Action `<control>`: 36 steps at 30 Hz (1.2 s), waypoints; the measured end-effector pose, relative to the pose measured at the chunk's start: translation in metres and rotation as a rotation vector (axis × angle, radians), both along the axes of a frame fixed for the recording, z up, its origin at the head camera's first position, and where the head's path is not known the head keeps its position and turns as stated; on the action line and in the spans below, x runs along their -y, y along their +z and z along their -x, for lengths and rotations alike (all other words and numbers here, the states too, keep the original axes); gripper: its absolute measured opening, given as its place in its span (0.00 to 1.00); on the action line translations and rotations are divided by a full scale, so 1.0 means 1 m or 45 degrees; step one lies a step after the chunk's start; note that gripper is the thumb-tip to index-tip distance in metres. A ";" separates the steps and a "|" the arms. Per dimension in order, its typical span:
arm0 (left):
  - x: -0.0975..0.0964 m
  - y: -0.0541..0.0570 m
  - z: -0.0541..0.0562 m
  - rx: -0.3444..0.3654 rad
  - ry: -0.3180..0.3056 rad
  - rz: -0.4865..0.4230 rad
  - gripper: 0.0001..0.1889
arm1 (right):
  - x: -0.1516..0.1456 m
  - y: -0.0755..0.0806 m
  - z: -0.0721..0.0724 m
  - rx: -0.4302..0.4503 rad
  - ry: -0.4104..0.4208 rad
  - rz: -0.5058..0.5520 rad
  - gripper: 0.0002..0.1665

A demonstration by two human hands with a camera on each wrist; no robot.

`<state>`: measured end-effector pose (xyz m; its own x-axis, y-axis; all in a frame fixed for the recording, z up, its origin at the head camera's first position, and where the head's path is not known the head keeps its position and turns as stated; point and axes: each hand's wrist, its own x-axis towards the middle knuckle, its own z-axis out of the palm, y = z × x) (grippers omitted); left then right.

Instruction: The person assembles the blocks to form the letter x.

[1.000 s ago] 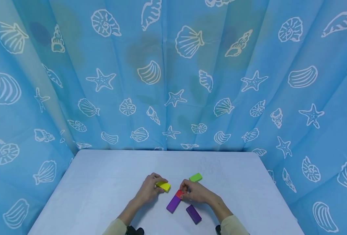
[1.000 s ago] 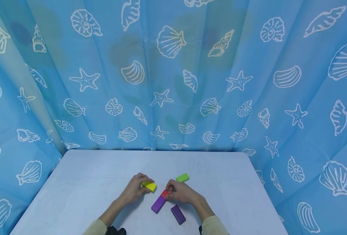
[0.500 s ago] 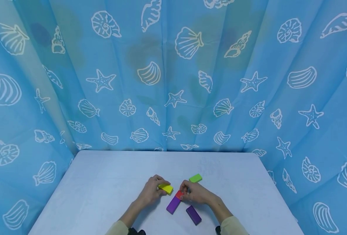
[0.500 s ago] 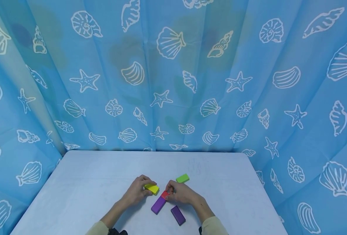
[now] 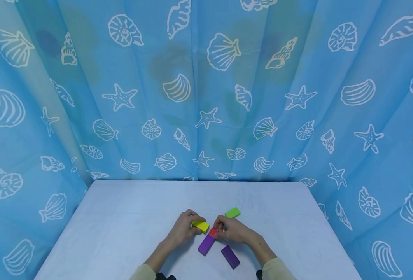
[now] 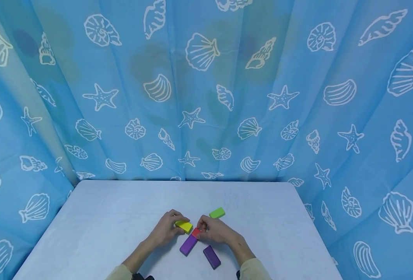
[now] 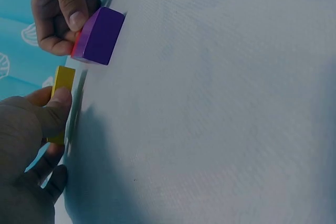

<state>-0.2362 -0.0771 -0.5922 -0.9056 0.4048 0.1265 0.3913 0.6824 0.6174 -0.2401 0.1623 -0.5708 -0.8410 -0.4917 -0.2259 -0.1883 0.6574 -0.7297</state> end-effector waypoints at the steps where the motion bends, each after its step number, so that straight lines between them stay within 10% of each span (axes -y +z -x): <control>1: 0.000 0.000 0.000 -0.005 -0.001 -0.001 0.17 | 0.000 0.000 0.000 0.000 0.001 0.000 0.14; 36: -0.008 -0.003 -0.002 -0.105 -0.030 0.121 0.17 | 0.000 0.003 -0.002 -0.010 0.006 -0.001 0.13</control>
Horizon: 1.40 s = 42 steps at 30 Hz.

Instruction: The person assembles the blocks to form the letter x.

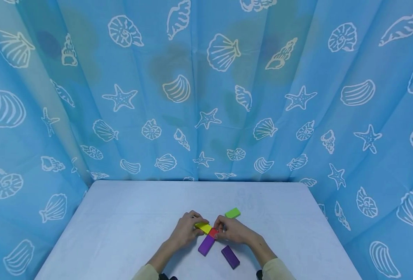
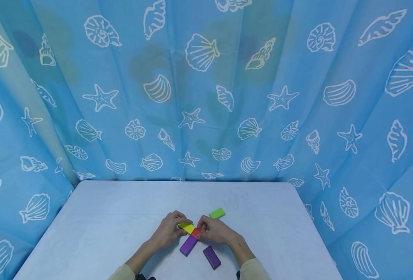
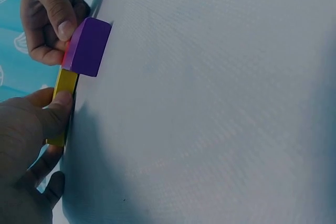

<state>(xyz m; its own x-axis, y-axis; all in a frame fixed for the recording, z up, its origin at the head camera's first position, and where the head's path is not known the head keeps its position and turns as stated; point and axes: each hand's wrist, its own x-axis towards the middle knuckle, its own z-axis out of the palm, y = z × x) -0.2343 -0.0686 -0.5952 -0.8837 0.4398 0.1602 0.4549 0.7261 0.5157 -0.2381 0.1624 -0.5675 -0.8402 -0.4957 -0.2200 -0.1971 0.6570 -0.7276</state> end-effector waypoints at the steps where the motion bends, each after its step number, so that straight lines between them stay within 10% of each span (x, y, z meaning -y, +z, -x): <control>1: 0.000 0.000 0.000 -0.004 -0.001 0.003 0.17 | 0.000 0.000 0.000 0.001 0.000 0.001 0.13; 42: -0.001 -0.007 0.004 -0.015 0.010 0.007 0.17 | 0.003 0.000 0.001 0.032 -0.038 -0.007 0.14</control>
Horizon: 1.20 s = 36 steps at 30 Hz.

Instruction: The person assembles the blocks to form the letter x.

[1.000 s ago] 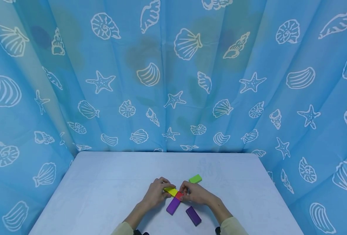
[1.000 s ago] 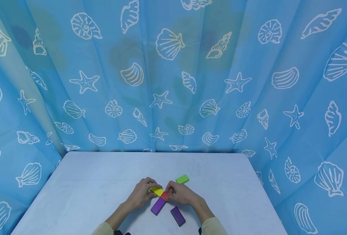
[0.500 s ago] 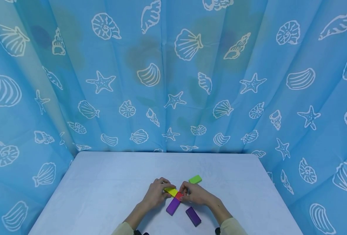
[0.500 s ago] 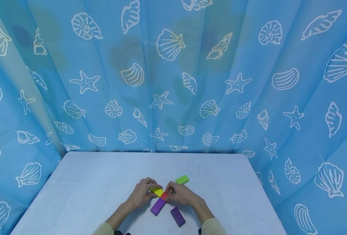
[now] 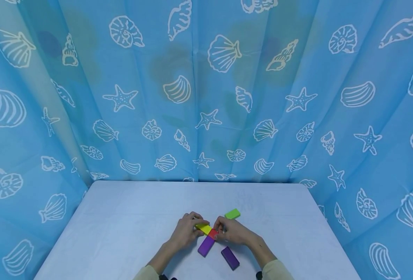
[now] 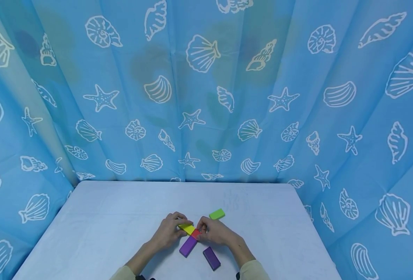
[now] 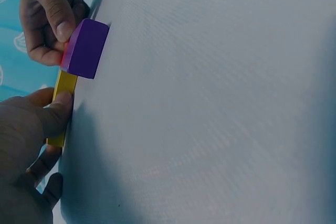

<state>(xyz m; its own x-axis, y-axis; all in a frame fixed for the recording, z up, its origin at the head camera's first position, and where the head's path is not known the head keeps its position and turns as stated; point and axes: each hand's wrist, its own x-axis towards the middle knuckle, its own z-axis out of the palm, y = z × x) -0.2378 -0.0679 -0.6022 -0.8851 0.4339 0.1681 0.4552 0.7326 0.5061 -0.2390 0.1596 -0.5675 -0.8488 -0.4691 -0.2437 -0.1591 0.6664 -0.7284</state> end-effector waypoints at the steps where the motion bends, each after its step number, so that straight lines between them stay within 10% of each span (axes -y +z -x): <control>1: 0.000 0.000 0.000 -0.002 0.001 0.002 0.18 | 0.000 0.000 0.000 0.000 0.000 0.000 0.14; 36: 0.005 0.005 -0.021 0.049 -0.006 -0.025 0.23 | -0.001 -0.001 0.001 -0.019 0.026 0.004 0.14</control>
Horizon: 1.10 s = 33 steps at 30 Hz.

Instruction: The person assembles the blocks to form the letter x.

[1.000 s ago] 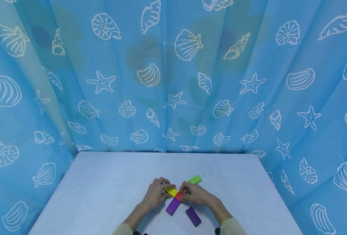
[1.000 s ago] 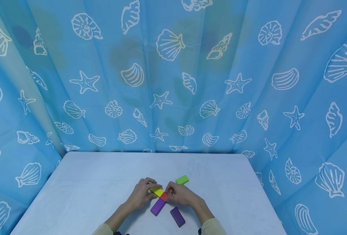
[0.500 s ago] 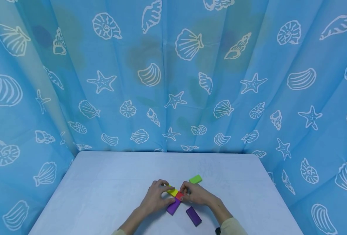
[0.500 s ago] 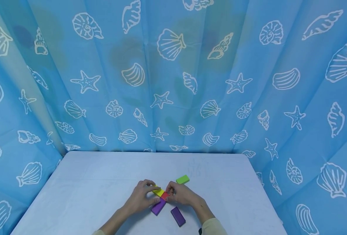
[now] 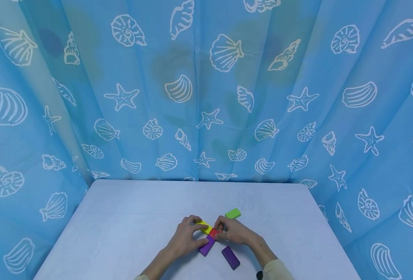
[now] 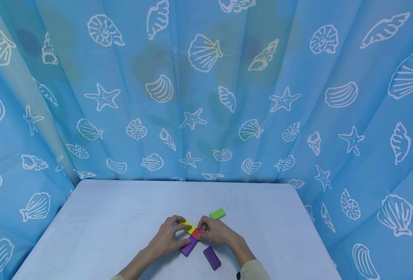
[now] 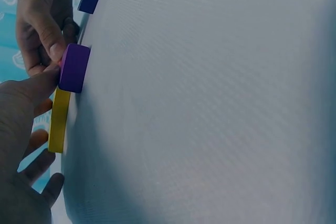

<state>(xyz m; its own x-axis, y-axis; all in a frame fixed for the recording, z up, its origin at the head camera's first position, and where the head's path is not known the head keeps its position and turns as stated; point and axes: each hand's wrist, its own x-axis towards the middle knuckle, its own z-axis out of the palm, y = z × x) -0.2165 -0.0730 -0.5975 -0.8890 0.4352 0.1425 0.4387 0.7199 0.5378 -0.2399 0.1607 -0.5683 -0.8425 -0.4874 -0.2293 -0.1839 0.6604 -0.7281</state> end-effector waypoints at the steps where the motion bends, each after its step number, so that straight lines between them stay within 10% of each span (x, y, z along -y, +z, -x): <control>1: 0.000 0.000 0.000 -0.003 0.000 0.008 0.23 | 0.000 0.000 0.000 0.006 -0.004 -0.001 0.13; 33: -0.001 0.001 -0.003 0.001 0.008 -0.011 0.23 | -0.002 -0.003 0.001 -0.023 -0.003 0.002 0.14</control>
